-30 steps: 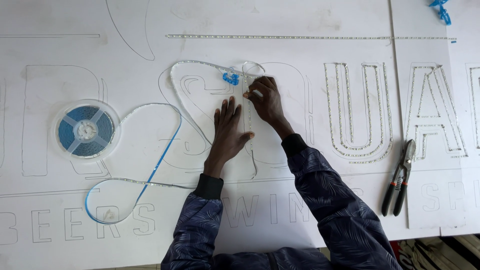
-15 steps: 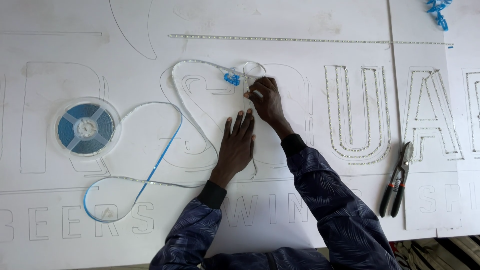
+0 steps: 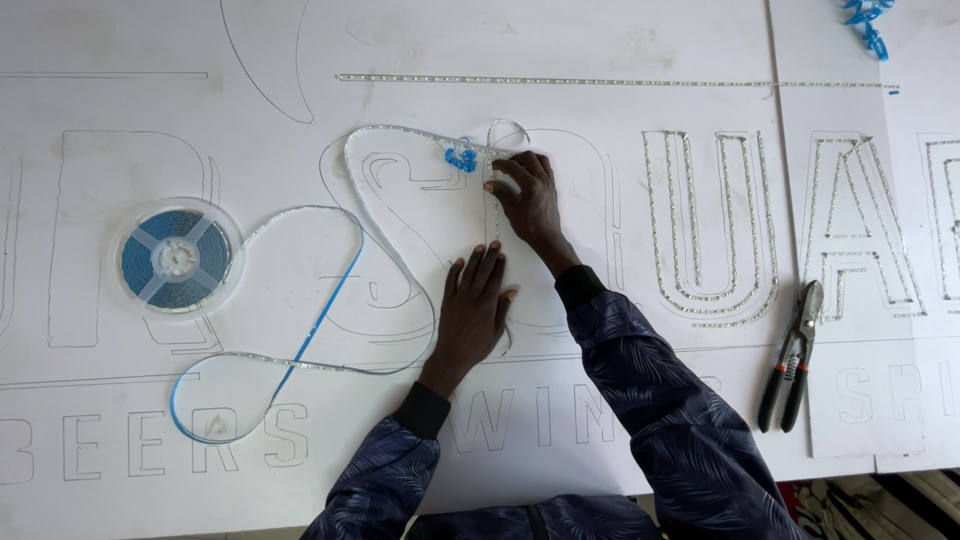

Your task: Laying out flexible LED strips along the outlines of letters on a large sign board template.

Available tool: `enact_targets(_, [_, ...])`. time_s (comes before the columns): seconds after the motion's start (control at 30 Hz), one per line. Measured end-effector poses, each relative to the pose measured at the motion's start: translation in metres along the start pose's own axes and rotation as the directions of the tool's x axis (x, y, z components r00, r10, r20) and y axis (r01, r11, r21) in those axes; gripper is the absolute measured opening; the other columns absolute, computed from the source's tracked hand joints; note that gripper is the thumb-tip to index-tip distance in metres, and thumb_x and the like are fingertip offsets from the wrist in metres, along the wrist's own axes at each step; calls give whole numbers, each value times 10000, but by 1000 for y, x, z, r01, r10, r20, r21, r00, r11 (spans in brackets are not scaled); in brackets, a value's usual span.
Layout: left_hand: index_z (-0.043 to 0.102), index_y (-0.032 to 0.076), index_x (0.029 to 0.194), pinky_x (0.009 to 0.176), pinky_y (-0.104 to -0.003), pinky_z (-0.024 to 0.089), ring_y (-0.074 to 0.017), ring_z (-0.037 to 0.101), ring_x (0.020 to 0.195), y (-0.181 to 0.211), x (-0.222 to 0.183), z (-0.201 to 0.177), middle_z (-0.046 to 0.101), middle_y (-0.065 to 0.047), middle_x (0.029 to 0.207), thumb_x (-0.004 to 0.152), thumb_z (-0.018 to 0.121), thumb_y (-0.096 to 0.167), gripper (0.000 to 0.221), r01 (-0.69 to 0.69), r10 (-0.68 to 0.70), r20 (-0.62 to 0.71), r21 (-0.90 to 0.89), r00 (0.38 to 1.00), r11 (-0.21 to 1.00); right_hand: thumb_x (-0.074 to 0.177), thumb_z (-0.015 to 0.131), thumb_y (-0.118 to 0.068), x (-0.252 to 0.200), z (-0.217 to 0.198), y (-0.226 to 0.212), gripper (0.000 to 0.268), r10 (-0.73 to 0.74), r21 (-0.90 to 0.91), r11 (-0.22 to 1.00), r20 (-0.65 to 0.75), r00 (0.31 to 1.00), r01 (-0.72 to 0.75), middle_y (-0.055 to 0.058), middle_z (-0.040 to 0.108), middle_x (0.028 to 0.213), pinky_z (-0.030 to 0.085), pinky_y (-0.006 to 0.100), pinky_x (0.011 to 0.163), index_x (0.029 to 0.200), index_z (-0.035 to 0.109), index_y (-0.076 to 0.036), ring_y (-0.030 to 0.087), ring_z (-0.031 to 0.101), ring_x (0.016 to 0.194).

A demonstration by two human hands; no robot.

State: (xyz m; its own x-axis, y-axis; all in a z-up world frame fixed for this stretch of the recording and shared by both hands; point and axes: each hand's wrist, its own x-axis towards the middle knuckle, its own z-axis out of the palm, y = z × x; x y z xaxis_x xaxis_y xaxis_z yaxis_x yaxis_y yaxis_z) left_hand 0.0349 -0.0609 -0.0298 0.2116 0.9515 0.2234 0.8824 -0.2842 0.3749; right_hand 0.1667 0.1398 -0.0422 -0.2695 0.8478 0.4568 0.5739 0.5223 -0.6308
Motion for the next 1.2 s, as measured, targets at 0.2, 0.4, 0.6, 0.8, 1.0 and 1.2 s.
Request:
enact_targets(0.2, [550, 93, 1672, 1372, -526, 313, -339, 426, 1668, -21, 40, -5, 466, -127, 1797, 1223, 487, 443, 573, 70, -70, -43, -9, 997, 998, 1039, 842, -531, 1, 15, 21, 386, 99, -53, 994, 5, 995, -98, 12, 605, 1145, 491, 512, 1034, 1301, 793, -252, 351, 637, 1258])
enact_targets(0.4, [555, 119, 1660, 1365, -532, 324, -338, 424, 1669, -42, 90, 8, 456, -113, 1793, 1196, 537, 496, 598, 137, -137, -85, -11, 987, 991, 999, 846, -593, 15, 10, 18, 453, 119, -85, 990, 26, 993, -116, -5, 629, 1214, 427, 502, 1066, 1336, 798, -294, 309, 584, 1308])
enact_targets(0.6, [811, 232, 1164, 1082, -573, 466, -296, 572, 1392, -69, 149, 43, 632, 91, 1329, 1018, 839, 274, 154, 343, -429, -198, -356, 882, 869, 963, 918, -358, 25, 16, 18, 384, 161, -64, 985, -18, 987, -162, -18, 634, 1187, 403, 499, 1070, 1321, 809, -271, 293, 571, 1325])
enact_targets(0.8, [779, 254, 1050, 1010, -502, 457, -259, 596, 1242, -77, 169, 62, 590, 117, 1146, 950, 892, 217, 155, 343, -472, -284, -403, 834, 849, 940, 943, -353, 38, 22, 28, 273, 189, -40, 981, -40, 981, -191, -25, 680, 1165, 402, 493, 1071, 1164, 836, -241, 276, 585, 1324])
enact_targets(1.0, [789, 216, 1109, 981, -488, 481, -297, 646, 1219, -57, 175, 43, 622, 45, 1190, 1011, 860, 207, 122, 390, -469, -330, -279, 819, 877, 902, 874, -227, 54, 33, 37, 75, 312, -12, 950, -31, 950, -312, -53, 700, 1134, 348, 552, 1135, 959, 837, -259, 273, 543, 1369])
enact_targets(1.2, [815, 230, 1049, 971, -473, 478, -310, 661, 1178, -80, 187, 59, 644, 46, 1139, 1003, 864, 178, 85, 390, -490, -276, -346, 827, 853, 906, 774, -186, 55, 15, 21, 342, 356, 169, 919, 37, 934, -357, -58, 771, 958, 328, 603, 1167, 1174, 568, -234, 291, 644, 1300])
